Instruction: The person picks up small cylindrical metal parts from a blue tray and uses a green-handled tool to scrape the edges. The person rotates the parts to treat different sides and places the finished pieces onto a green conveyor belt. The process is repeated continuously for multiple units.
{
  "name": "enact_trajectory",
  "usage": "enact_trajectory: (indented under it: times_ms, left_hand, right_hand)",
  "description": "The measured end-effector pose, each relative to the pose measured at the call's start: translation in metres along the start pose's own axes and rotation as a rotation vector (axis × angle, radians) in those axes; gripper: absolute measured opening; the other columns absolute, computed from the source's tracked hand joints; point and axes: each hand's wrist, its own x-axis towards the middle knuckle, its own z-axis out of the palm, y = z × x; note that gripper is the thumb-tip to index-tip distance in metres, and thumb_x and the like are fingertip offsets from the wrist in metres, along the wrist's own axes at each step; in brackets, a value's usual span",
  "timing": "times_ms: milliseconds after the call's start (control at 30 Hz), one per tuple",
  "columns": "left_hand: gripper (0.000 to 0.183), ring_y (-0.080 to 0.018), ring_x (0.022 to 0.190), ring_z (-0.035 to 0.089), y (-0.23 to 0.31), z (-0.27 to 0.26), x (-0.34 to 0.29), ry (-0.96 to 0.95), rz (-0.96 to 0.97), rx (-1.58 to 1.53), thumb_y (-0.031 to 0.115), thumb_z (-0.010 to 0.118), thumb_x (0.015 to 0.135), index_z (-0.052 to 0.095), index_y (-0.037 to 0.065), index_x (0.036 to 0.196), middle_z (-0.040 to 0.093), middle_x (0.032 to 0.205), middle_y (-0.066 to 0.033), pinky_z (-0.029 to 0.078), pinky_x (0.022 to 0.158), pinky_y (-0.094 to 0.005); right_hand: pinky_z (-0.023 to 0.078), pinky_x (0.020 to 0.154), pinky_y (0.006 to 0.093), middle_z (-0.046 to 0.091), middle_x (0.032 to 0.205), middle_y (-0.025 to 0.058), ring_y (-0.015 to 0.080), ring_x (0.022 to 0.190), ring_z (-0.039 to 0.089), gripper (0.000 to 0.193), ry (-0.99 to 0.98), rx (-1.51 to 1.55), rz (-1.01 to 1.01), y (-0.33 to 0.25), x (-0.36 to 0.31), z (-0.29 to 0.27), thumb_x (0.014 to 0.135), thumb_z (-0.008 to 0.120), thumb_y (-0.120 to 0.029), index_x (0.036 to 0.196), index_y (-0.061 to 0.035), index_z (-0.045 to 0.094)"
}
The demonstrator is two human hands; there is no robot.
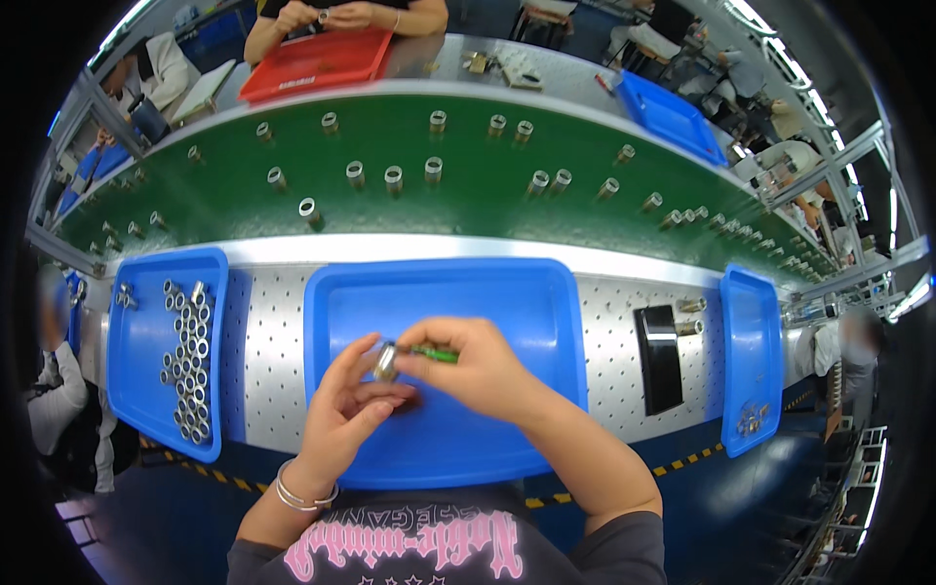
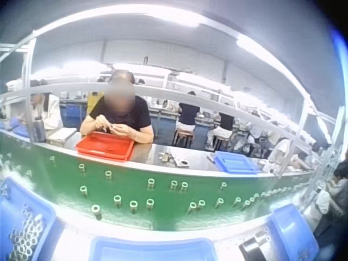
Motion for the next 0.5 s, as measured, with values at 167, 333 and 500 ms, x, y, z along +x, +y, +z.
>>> enact_trajectory:
  times_ms: [167, 333, 500]
  left_hand:
    - [0.041, -0.0197, 0.095, 0.059, 0.016, -0.014, 0.009, -0.055, 0.259, 0.753, 0.001, 0.061, 0.078, 0.05, 0.001, 0.118, 0.056, 0.111, -0.0127, 0.042, 0.092, -0.0343]
    - [0.02, -0.0171, 0.081, 0.062, 0.022, -0.022, 0.001, -0.103, 0.081, 0.746, 0.002, 0.059, 0.08, 0.062, 0.003, 0.1, 0.065, 0.08, -0.0066, 0.048, 0.08, -0.0291]
    - [0.016, -0.0193, 0.08, 0.062, 0.015, -0.029, 0.002, 0.057, 0.289, 0.707, 0.001, 0.059, 0.08, 0.063, 0.002, 0.096, 0.064, 0.084, -0.0094, 0.049, 0.071, -0.0281]
  right_hand:
    - [0.046, 0.068, 0.0269, 0.067, 0.083, 0.0076, 0.0139, 0.076, 0.06, 0.015, 0.368, -0.379, -0.1, 0.02, 0.076, -0.076, 0.078, 0.064, -0.012, 0.087, -0.0006, 0.064]
    - [0.048, 0.07, 0.0345, 0.066, 0.087, 0.0119, 0.0283, 0.079, 0.062, 0.021, 0.641, -0.899, -0.048, 0.051, 0.132, -0.134, 0.076, 0.064, -0.024, 0.088, -0.008, 0.066]
    - [0.047, 0.065, 0.0321, 0.066, 0.077, 0.0087, 0.0242, 0.07, 0.064, 0.015, 0.716, -0.691, -0.068, 0.049, 0.149, -0.111, 0.08, 0.061, -0.021, 0.088, -0.01, 0.066]
